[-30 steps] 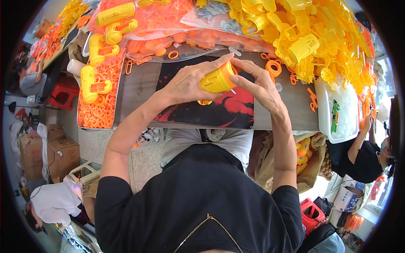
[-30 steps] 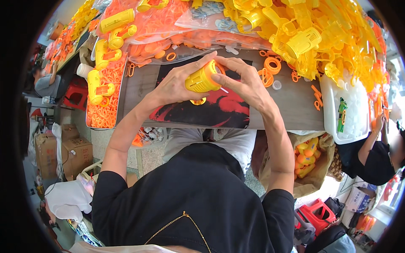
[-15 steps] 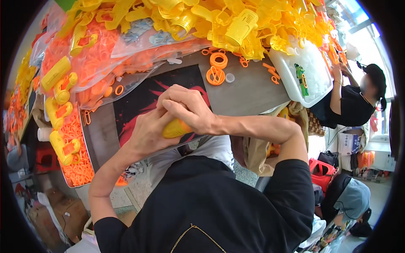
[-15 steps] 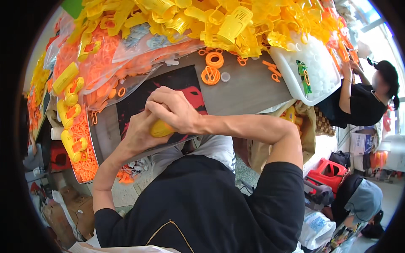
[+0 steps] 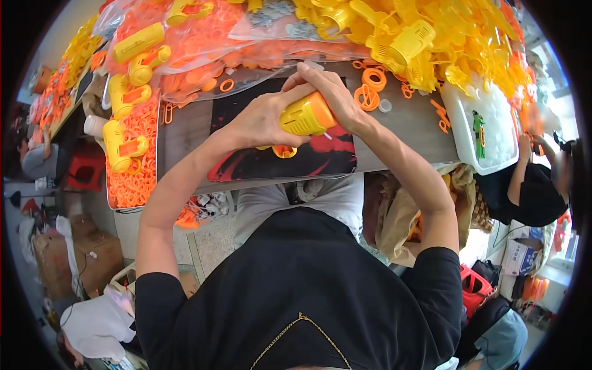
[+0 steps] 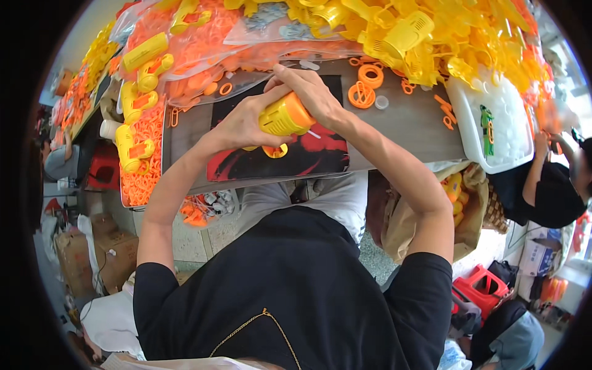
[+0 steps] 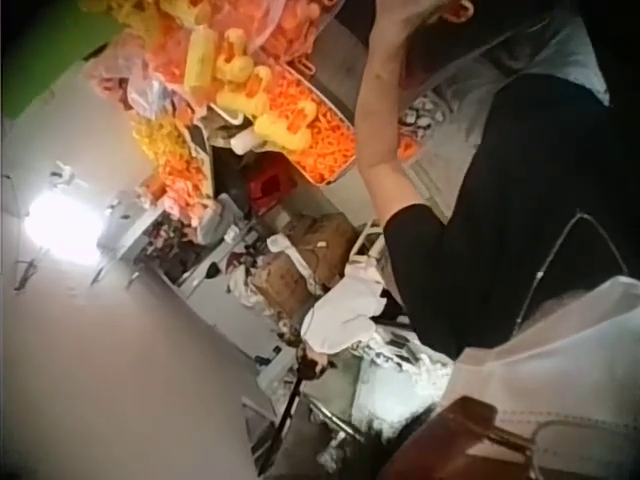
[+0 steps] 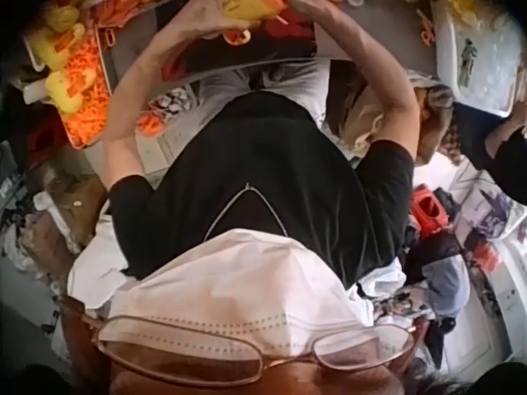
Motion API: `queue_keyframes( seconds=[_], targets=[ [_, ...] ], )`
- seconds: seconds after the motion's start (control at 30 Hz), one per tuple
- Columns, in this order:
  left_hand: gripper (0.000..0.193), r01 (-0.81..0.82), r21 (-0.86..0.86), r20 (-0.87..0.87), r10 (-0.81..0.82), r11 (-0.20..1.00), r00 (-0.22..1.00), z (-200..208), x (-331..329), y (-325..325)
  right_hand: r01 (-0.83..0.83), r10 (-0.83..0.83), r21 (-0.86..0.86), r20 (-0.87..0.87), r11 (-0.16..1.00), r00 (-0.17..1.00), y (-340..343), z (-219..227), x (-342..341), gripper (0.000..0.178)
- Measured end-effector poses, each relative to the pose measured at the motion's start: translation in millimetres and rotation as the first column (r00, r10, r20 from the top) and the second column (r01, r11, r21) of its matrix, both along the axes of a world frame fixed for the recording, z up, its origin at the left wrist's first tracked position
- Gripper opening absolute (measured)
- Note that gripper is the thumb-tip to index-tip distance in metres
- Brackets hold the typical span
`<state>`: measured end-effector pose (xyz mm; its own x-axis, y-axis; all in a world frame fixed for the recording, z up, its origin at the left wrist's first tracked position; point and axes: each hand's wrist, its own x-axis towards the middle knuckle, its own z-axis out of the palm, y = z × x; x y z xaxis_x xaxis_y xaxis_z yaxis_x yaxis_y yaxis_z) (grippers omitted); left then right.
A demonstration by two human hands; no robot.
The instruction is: Assembling yellow toy guns by attaching orange components at a workbench.
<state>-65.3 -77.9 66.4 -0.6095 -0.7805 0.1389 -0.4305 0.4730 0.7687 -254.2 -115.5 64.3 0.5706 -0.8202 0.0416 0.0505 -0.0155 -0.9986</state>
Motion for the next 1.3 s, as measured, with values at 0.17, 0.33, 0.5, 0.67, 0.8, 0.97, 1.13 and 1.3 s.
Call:
queue_keyframes(
  seconds=[0.17, 0.33, 0.5, 0.67, 0.8, 0.97, 1.13, 1.3],
  targets=[
    [0.090, -0.004, 0.037, 0.002, 0.004, 0.999, 1.000, -4, 6, 2, 0.023, -0.027, -0.146, -0.025, 0.989, 0.999, -1, -6, 7, 0.050],
    [0.088, -0.053, -0.049, 0.016, 0.054, 0.997, 0.998, -7, 7, 1, 0.085, -0.085, -0.145, 0.006, 0.986, 0.996, -2, -8, 12, 0.049],
    [0.088, -0.067, -0.077, 0.055, 0.071, 0.995, 0.996, 2, 4, 8, 0.065, -0.067, -0.036, -0.044, 0.997, 0.997, 4, 4, 10, 0.054],
    [0.089, -0.046, -0.029, 0.089, 0.049, 0.999, 0.995, 9, 4, 7, 0.106, -0.106, -0.009, -0.034, 0.994, 0.994, 6, 1, 9, 0.055],
    [0.088, -0.027, 0.009, 0.086, 0.026, 1.000, 0.996, 3, 5, 5, 0.124, -0.123, 0.033, -0.049, 0.992, 0.991, 10, 1, 10, 0.061],
    [0.089, 0.009, 0.039, 0.081, -0.012, 0.999, 0.997, 4, 4, 4, 0.110, -0.111, -0.080, 0.000, 0.991, 0.994, 11, -2, 7, 0.052],
    [0.089, 0.021, -0.122, 0.064, -0.013, 0.992, 0.998, -3, 2, 8, 0.171, -0.162, -0.165, 0.064, 0.971, 0.985, 27, -7, 9, 0.048],
    [0.086, 0.024, 0.007, 0.092, -0.024, 1.000, 0.995, 5, 5, -4, 0.173, -0.171, -0.087, 0.029, 0.981, 0.985, 8, -10, 8, 0.052]
  ],
)
